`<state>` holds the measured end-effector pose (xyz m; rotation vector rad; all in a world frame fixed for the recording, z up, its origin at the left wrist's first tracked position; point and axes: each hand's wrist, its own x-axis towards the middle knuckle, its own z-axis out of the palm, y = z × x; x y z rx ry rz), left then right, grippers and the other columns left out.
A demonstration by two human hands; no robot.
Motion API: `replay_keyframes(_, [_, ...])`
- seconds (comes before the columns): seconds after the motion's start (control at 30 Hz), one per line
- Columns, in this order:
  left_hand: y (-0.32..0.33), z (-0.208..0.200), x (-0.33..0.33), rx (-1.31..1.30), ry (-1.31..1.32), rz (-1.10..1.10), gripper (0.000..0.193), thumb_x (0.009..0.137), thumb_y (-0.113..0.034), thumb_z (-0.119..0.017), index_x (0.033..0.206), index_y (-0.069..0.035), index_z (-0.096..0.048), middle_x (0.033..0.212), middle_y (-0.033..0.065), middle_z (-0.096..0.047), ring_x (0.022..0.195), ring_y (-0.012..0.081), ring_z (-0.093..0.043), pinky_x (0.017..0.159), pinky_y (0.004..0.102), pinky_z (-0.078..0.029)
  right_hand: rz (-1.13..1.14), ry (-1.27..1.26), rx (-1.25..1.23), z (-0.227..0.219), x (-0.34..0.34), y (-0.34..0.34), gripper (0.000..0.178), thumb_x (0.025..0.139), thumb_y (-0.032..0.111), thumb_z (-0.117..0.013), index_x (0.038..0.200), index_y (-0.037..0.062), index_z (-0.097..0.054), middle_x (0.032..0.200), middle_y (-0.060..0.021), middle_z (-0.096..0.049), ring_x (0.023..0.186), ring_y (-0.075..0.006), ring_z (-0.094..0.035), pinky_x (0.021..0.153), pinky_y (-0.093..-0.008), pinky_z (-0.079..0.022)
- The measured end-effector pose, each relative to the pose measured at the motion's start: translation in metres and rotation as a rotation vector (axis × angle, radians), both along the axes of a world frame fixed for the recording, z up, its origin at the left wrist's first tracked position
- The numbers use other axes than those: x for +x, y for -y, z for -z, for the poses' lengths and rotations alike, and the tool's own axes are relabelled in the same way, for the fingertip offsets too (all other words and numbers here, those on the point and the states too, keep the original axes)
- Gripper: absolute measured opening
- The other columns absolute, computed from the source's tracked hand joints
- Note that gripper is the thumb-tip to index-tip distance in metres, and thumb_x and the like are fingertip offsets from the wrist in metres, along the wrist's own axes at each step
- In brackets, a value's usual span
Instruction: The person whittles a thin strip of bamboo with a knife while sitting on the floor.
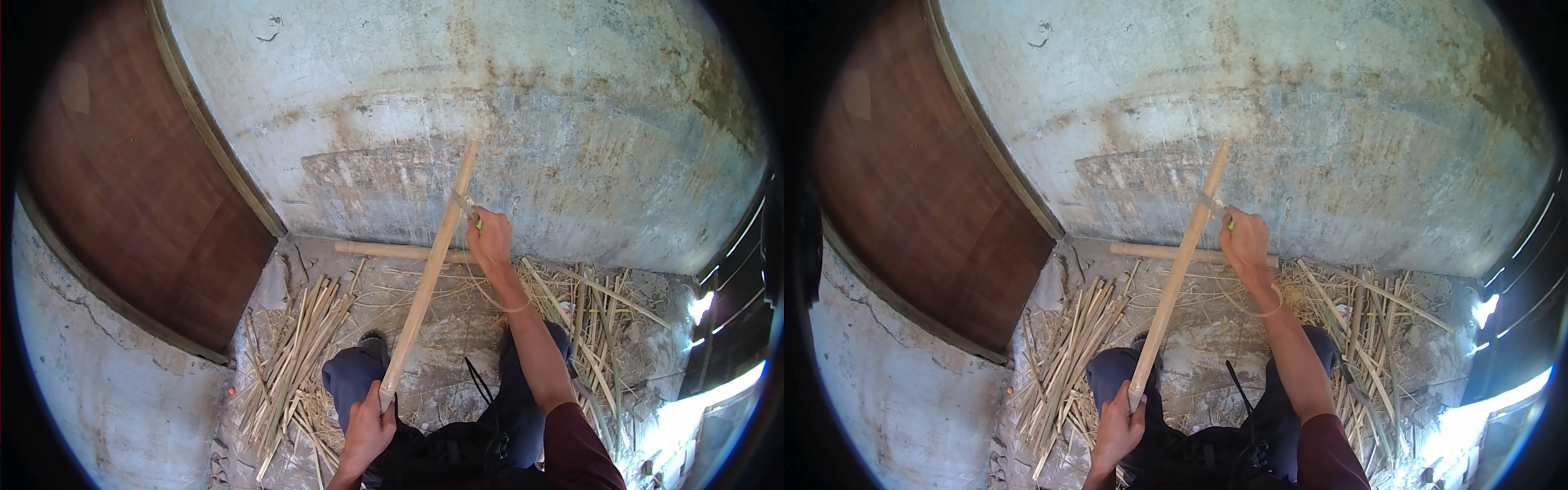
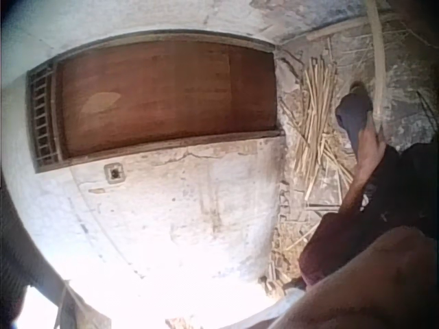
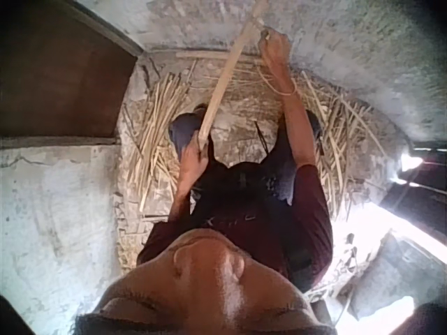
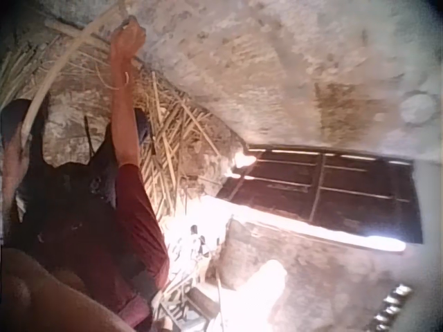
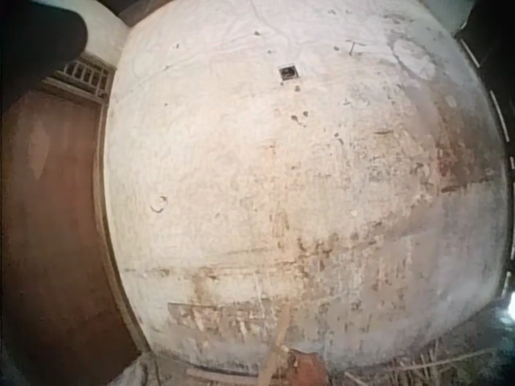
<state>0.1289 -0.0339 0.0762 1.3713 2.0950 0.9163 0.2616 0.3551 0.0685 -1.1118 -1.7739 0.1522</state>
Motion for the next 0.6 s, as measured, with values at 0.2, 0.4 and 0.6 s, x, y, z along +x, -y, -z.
replay_keyframes(0.2, [0.010, 0.011, -0.002, 0.008, -0.054, -0.011, 0.039, 0.095, -0.002, -0.066, 0.132, 0.007, -0.058, 0.084, 0.0355, -0.068, 0.083, 0.0551, -0.069, 0.069, 0.0574, -0.055, 0.044, -0.014, -0.087, 0.005, 0.000, -0.017, 0.024, 0.096, 0.014, -0.067, 0.112, 0.0039, -0.083, 0.091, -0.0263, -0.077, 0.087, -0.0481, -0.073, 0.081, -0.0559, -0.058])
replay_keyframes(0.4, [0.016, 0.007, 0.002, -0.003, -0.007, -0.019, 0.028, 0.102, -0.010, -0.068, 0.125, 0.004, -0.062, 0.078, 0.0312, -0.067, 0.076, 0.0548, -0.069, 0.067, 0.0572, -0.052, 0.090, -0.022, -0.122, 0.019, 0.002, -0.036, 0.024, 0.098, 0.017, -0.065, 0.109, 0.0042, -0.083, 0.097, -0.0262, -0.078, 0.092, -0.0488, -0.073, 0.085, -0.0563, -0.058])
replay_keyframes(0.6, [0.036, 0.025, -0.007, -0.006, 0.033, -0.021, 0.027, 0.102, -0.010, -0.068, 0.124, 0.005, -0.061, 0.080, 0.0327, -0.068, 0.080, 0.0542, -0.070, 0.069, 0.0568, -0.054, 0.179, -0.003, -0.196, 0.029, 0.007, -0.051, 0.026, 0.101, 0.024, -0.064, 0.107, 0.0065, -0.083, 0.103, -0.0259, -0.078, 0.100, -0.0485, -0.072, 0.090, -0.0569, -0.058])
